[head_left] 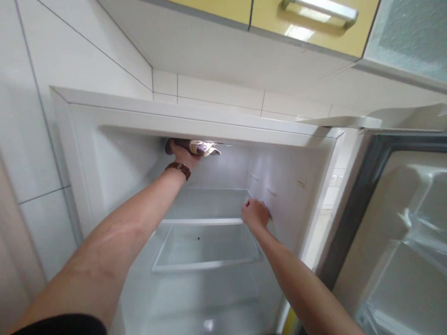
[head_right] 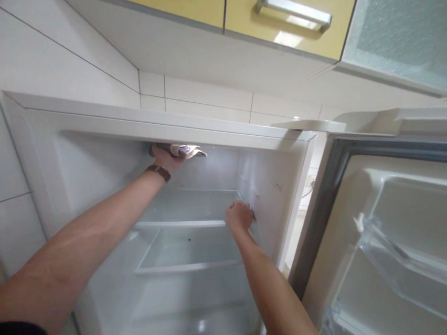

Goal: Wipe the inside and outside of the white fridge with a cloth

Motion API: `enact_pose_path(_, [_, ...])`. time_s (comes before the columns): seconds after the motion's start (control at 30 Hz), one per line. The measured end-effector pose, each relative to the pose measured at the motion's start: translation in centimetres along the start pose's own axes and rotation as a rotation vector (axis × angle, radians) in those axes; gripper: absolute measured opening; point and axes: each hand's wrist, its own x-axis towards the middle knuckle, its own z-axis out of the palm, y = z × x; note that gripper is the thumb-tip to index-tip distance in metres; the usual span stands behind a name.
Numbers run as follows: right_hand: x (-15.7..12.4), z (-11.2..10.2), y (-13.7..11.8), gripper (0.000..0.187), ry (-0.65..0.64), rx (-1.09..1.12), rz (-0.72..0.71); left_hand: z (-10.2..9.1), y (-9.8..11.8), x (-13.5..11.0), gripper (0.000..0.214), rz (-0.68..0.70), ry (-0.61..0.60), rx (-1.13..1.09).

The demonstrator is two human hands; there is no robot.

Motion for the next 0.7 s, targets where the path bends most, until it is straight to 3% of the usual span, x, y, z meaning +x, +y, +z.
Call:
enact_pose_path(0.17, [-0.1, -0.2, -0.1, 0.032, -0.007, 0.017, 0.010, 1.1, 3.0, -3.9, 0.064, 0.024, 0.015, 0.017])
enact_pose_path(0.47, [-0.4, -0.5, 0.1, 0.033, -0.033, 0.053, -0.036, 3.8, 6.0, -10.8, 0.052, -0.004, 0.010, 0.091])
enact_pose_path(0.6, [-0.3, -0.3, 0.1, 0.033, -0.035, 0.044, -0.057, 4.0, 6.9, -11.7, 0.050, -0.024, 0.020, 0.142])
enact_pose_path(0.7, [-0.3, -0.2, 0.1, 0.033, -0.033, 0.043, -0.063, 3.8, 6.3, -10.7, 0.052, 0.000, 0.017, 0.145])
